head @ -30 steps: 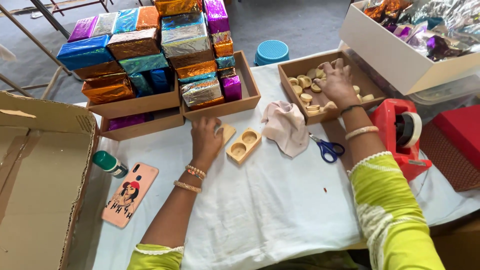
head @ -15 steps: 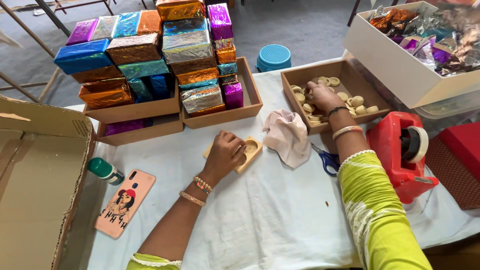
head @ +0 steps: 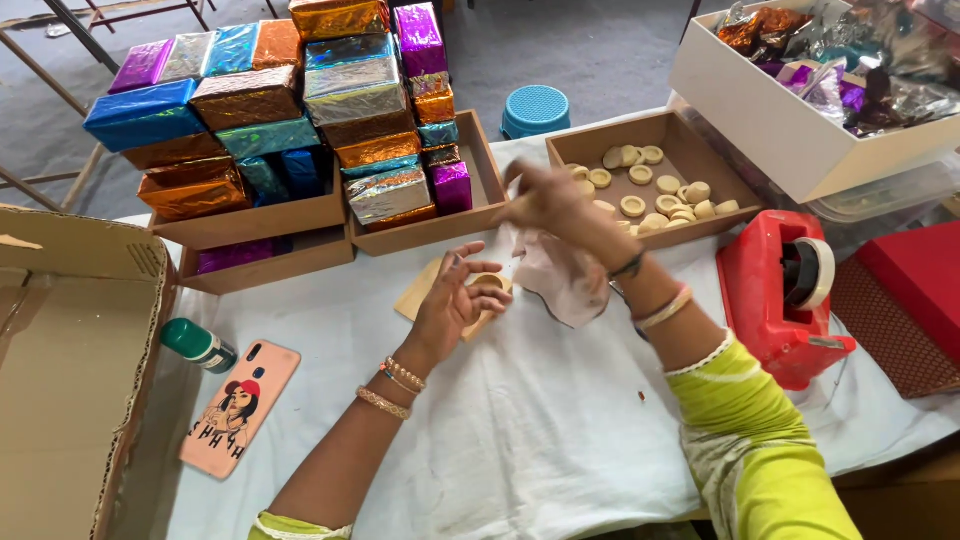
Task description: The person wraps rectangular blocks in metallic foil wrappers at a work table. They take a foil sheet, place a block on it, fold the foil over the block, and press and tuck the edges to seal it, setting finished wrapped blocks with a stack of similar wrapped blocks.
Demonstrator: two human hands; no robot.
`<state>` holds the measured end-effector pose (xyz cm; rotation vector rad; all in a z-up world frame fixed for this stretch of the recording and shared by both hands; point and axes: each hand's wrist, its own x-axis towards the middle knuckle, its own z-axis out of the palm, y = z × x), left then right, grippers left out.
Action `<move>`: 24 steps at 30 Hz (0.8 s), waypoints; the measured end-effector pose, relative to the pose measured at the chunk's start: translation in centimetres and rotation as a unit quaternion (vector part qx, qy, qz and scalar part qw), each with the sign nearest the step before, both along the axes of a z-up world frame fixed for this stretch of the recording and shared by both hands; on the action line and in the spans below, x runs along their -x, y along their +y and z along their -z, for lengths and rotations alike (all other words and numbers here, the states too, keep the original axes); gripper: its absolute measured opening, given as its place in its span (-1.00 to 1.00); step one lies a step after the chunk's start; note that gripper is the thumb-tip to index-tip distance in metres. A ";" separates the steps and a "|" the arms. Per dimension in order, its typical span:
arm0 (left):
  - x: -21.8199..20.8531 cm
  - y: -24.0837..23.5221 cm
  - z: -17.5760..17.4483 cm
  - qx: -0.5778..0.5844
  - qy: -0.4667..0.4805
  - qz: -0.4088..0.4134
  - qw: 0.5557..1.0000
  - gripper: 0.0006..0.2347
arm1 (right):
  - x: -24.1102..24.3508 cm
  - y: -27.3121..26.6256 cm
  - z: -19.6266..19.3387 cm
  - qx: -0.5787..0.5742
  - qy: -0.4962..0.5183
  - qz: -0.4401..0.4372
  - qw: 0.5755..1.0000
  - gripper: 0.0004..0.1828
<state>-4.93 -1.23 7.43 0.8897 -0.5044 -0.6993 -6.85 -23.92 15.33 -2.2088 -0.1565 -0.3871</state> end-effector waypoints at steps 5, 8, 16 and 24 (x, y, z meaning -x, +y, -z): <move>0.2 -0.2 0.4 0.062 0.106 0.068 0.990 -0.60 | 1.8 4.4 0.9 0.080 -0.038 -0.201 0.975 -0.60; -1.3 -0.3 3.4 0.044 0.106 0.050 0.992 -0.66 | 1.2 3.2 1.7 0.151 -0.021 -0.182 0.971 -0.47; -1.8 0.4 2.0 -0.026 0.093 0.027 0.995 -0.71 | 1.9 -0.5 1.5 0.406 0.222 -0.062 0.885 -0.20; -2.2 0.2 2.8 0.000 0.088 0.080 0.993 -0.56 | -1.1 -3.2 3.7 0.379 0.231 -0.043 0.895 -0.54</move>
